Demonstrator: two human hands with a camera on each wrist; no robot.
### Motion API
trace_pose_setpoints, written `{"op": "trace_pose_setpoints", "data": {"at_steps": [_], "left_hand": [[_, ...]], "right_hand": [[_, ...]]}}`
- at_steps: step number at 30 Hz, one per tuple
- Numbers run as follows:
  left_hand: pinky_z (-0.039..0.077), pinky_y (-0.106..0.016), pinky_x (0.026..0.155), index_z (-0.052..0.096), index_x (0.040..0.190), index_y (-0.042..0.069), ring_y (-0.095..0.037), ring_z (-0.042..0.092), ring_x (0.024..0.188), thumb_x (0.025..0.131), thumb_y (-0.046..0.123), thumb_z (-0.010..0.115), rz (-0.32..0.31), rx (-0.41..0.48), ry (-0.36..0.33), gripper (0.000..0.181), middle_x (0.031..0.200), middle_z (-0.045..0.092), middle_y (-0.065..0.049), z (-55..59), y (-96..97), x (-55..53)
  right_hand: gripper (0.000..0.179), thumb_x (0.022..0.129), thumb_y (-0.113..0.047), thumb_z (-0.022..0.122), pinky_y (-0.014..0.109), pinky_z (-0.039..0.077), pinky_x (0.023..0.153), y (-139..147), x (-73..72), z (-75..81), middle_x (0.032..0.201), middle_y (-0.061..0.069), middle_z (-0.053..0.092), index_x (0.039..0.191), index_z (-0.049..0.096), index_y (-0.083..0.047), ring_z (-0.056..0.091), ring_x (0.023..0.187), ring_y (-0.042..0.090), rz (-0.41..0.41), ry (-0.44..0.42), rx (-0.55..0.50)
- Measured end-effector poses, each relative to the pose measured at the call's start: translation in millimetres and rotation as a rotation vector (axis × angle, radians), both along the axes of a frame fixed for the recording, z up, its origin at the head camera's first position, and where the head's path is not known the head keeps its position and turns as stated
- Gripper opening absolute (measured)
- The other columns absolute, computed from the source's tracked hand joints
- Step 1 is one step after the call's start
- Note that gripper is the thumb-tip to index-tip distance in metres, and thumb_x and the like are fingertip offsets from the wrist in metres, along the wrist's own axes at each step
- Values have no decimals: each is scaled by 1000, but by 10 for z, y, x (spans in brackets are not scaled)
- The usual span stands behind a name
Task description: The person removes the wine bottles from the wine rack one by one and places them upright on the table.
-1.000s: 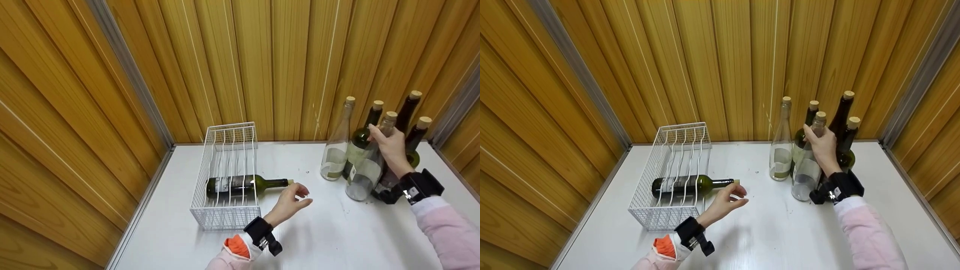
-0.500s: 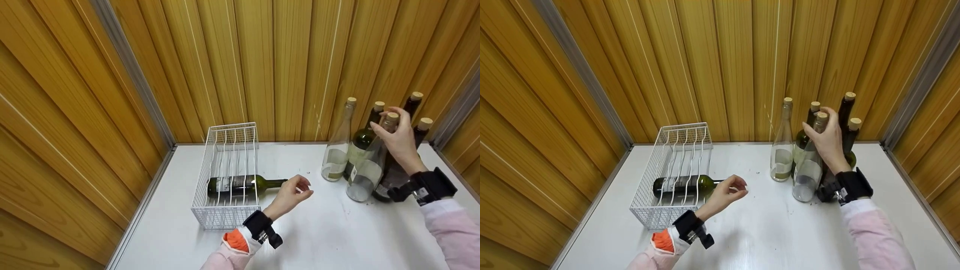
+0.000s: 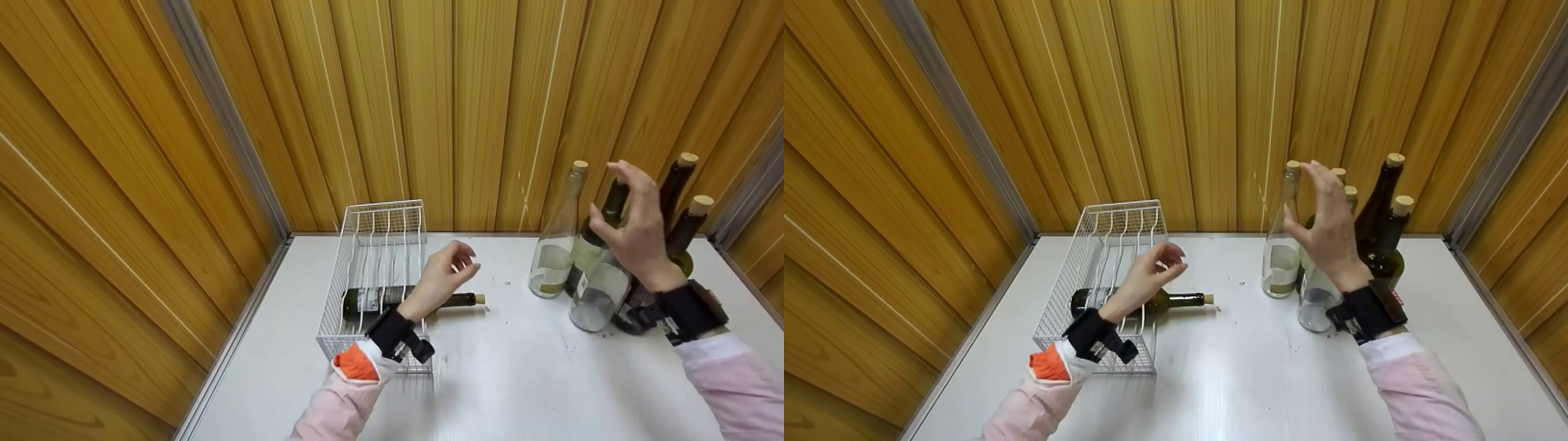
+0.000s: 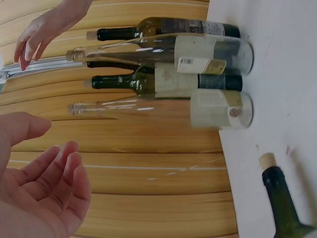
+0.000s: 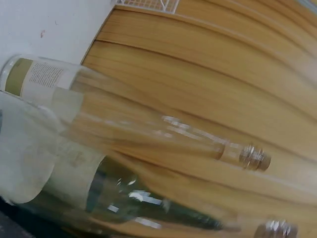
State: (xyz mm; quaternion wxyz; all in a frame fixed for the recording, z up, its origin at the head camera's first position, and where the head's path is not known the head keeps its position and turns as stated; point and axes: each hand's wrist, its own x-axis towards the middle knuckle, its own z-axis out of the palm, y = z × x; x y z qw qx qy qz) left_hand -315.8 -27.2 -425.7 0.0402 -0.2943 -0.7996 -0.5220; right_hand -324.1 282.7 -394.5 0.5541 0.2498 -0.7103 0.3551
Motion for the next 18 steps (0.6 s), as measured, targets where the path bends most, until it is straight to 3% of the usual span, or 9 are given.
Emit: {"op": "trace_pose_setpoints", "data": {"at_steps": [5,7,10,12,15,18], "left_hand": [[49,-16,77,64,114,-9,2,49,81,101,0,71,83,-16,37,17,100,72,-25,165,-208,-138],[46,-16,74,64,113,-7,-1,49,79,101,0,71,126,-41,23,16,97,70,-20,205,-304,-181],[41,-17,70,64,113,-7,-5,47,76,100,1,72,194,-108,10,17,90,66,-11,242,-462,-246],[38,-17,69,64,113,-7,-7,46,75,100,2,72,231,-162,0,18,87,61,-4,252,-573,-302],[37,-19,67,63,113,-9,-9,46,74,100,3,72,272,-261,-9,19,83,53,1,272,-749,-386],[38,-22,66,63,112,-8,-13,49,73,101,5,72,324,-393,-9,19,83,54,-1,297,-927,-455]], "right_hand": [[66,85,0,70,24,29,135,-185,-89,-145,164,6,57,147,54,14,41,159,3,90,49,286],[63,91,-4,69,22,28,135,-260,-126,-223,167,9,53,149,54,13,39,161,3,126,52,389],[50,108,-17,62,20,26,134,-375,-160,-361,159,21,60,148,58,13,41,162,8,132,54,508],[52,117,-29,52,18,25,133,-445,-170,-453,149,27,65,144,61,14,54,154,20,124,51,564],[59,120,-38,43,16,25,131,-521,-178,-586,132,31,73,137,66,14,69,132,37,107,32,631],[63,120,-41,38,22,47,121,-578,-188,-714,128,27,77,133,70,11,74,115,43,109,6,667]]}}
